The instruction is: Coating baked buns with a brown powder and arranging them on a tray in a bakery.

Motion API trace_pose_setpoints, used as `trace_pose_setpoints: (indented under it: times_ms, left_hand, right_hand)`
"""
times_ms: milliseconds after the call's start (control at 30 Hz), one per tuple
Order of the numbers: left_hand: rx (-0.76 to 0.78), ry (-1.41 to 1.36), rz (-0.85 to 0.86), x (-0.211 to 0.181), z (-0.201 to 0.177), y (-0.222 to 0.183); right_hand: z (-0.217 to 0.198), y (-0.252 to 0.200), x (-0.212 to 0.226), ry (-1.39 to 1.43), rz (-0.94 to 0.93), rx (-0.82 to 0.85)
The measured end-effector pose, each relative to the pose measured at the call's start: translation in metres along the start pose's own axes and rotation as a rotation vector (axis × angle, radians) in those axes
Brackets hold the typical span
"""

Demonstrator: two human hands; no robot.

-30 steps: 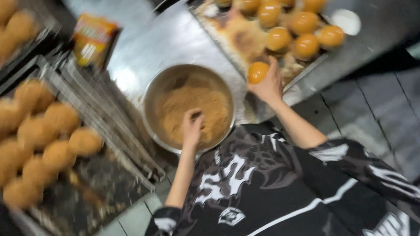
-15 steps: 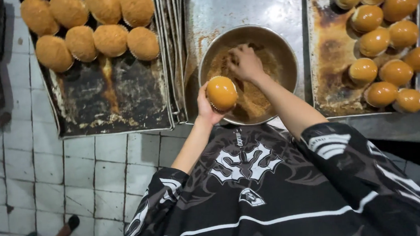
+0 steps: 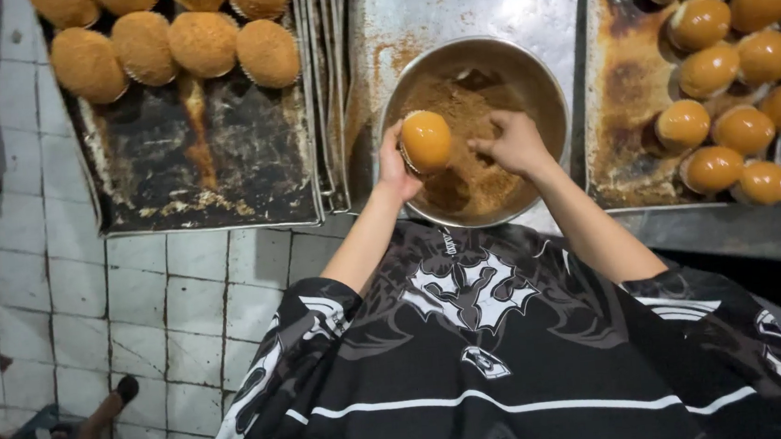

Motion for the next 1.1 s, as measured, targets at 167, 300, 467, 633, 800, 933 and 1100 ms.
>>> trace_pose_setpoints:
  times_ms: [167,300,467,633,800,933,1100]
  left_hand:
    - [0.052,0.086,-0.029,0.016,0.014,0.023]
    - [0.084,0.114,-0.018,0.015,0.021,0.004]
    - [0.065,0.093,-0.030,0.013,0.012,0.015]
    - [0.019,0.104,-0.023,0.006,-0.004,0.011]
    - [0.000,0.116,-0.002,-0.001,0.003,-0.014]
    - [0.030,0.057,0.018,0.013,-0.001,0.017]
    - [0.070,0.106,0.068,0.020,0.004,0.024]
  right_hand:
    - [-0.008,-0.009,0.067,-0.289,-0.291,-0.024]
    - [-0.007,-0.007,0.097,-0.185,-0.353,-0.021]
    - [0.013,0.038,0.015,-0.176,-0.241,-0.031]
    - [0.055,0.005,-0.047,-0.585,-0.341,0.091]
    - [0.090,0.030,-0.159,-0.474,-0.393,0.062]
    - [0.044,0.007,-0.072,-0.266,-0.261,0.051]
    - [0.016,-0.009,0.041,-0.318,-0.395,-0.019]
Point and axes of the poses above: each hand's wrist, its own y-axis towards the middle knuckle, its own z-axis out of the palm, x = y × z, the point moved 10 cm from there along y, towards the middle knuckle, and after that the axes turned 15 degrees about -x, right-handed, at the moved point
